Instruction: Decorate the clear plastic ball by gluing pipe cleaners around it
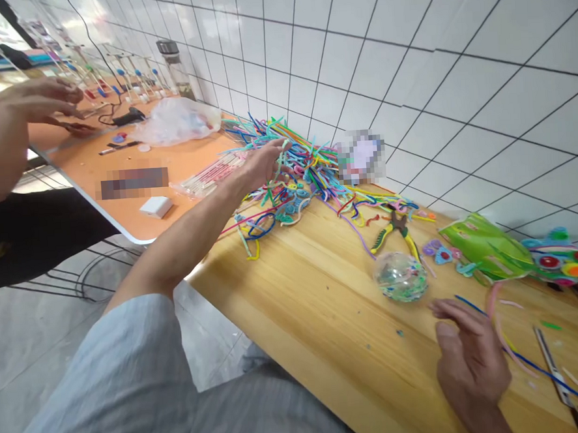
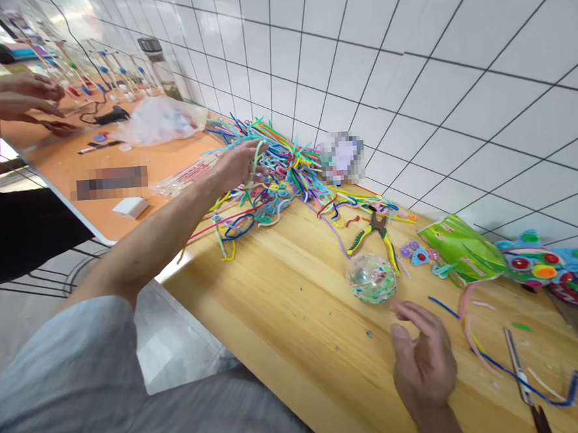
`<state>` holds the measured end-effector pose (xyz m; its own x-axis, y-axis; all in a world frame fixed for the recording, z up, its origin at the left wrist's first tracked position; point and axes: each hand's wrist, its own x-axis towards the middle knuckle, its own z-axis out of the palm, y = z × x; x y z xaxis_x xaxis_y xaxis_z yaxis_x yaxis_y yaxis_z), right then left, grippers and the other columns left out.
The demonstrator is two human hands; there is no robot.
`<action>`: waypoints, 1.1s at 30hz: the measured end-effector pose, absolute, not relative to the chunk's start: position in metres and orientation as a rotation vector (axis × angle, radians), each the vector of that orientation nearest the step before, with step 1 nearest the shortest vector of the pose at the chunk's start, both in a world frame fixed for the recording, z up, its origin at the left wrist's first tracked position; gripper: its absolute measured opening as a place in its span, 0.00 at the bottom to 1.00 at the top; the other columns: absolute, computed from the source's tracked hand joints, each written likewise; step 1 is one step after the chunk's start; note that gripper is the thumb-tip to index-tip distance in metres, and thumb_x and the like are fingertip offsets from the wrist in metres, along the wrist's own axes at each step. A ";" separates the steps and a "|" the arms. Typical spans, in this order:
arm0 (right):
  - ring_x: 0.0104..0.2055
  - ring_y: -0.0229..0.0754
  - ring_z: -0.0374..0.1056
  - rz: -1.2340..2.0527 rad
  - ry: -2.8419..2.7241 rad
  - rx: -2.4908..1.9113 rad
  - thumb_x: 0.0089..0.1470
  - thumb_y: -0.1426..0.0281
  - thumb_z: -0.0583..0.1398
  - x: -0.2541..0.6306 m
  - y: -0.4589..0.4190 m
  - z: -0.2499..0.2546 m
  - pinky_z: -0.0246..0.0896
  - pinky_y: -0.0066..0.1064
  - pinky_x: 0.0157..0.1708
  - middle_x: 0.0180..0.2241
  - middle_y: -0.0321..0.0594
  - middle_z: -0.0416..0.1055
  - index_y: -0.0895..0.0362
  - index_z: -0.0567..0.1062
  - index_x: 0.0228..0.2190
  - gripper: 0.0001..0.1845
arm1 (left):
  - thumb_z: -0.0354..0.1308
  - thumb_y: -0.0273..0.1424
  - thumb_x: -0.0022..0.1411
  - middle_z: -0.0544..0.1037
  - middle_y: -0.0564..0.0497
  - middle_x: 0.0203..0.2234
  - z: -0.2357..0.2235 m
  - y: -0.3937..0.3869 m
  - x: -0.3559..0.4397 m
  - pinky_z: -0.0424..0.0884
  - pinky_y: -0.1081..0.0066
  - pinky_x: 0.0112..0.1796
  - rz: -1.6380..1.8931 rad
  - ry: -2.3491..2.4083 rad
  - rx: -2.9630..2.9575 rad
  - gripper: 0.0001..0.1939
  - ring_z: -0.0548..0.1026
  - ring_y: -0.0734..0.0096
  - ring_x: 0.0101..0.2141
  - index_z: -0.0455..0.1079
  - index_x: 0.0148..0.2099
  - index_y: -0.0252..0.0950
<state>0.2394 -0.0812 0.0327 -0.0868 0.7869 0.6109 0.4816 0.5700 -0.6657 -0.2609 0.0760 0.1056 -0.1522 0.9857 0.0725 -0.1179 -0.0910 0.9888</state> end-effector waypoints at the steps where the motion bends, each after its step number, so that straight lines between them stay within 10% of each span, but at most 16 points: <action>1: 0.47 0.52 0.76 0.399 -1.800 -1.023 0.64 0.62 0.66 0.232 -0.087 0.041 0.70 0.50 0.53 0.45 0.46 0.80 0.53 0.81 0.48 0.13 | 0.56 0.34 0.67 0.66 0.44 0.73 0.100 0.073 -0.253 0.85 0.59 0.41 1.427 1.167 1.112 0.32 0.86 0.59 0.44 0.63 0.72 0.43; 6: 0.53 0.51 0.78 0.982 -1.837 -1.105 0.67 0.56 0.63 0.151 -0.083 0.066 0.74 0.45 0.54 0.51 0.46 0.82 0.49 0.80 0.52 0.16 | 0.56 0.34 0.66 0.48 0.44 0.81 0.054 0.046 -0.209 0.71 0.40 0.66 1.313 1.109 1.468 0.44 0.63 0.41 0.74 0.46 0.80 0.47; 11: 0.57 0.53 0.75 1.294 -1.513 -1.111 0.55 0.50 0.68 0.049 -0.017 0.051 0.71 0.49 0.59 0.55 0.48 0.80 0.52 0.78 0.48 0.25 | 0.53 0.49 0.75 0.38 0.39 0.82 0.016 0.015 -0.184 0.46 0.42 0.77 1.127 0.921 2.044 0.46 0.40 0.46 0.81 0.33 0.82 0.42; 22: 0.34 0.40 0.72 1.450 -1.221 -0.940 0.53 0.49 0.69 0.005 0.020 0.034 0.71 0.35 0.42 0.31 0.33 0.77 0.53 0.78 0.34 0.20 | 0.56 0.37 0.73 0.52 0.32 0.79 0.002 -0.005 -0.178 0.54 0.41 0.75 0.923 1.291 2.425 0.46 0.54 0.43 0.78 0.35 0.82 0.36; 33: 0.32 0.43 0.72 1.324 -1.180 -1.033 0.55 0.41 0.67 0.028 0.004 0.035 0.70 0.37 0.41 0.21 0.28 0.67 0.53 0.80 0.39 0.28 | 0.45 0.42 0.77 0.79 0.37 0.61 0.009 0.023 -0.228 0.63 0.45 0.69 0.863 1.616 2.282 0.26 0.74 0.48 0.63 0.71 0.66 0.35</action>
<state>0.0279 0.0040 0.0352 -0.0925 0.9951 0.0343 -0.1486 0.0203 -0.9887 -0.2279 0.0231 0.0091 0.2254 0.9141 0.3371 0.7882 -0.3745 0.4883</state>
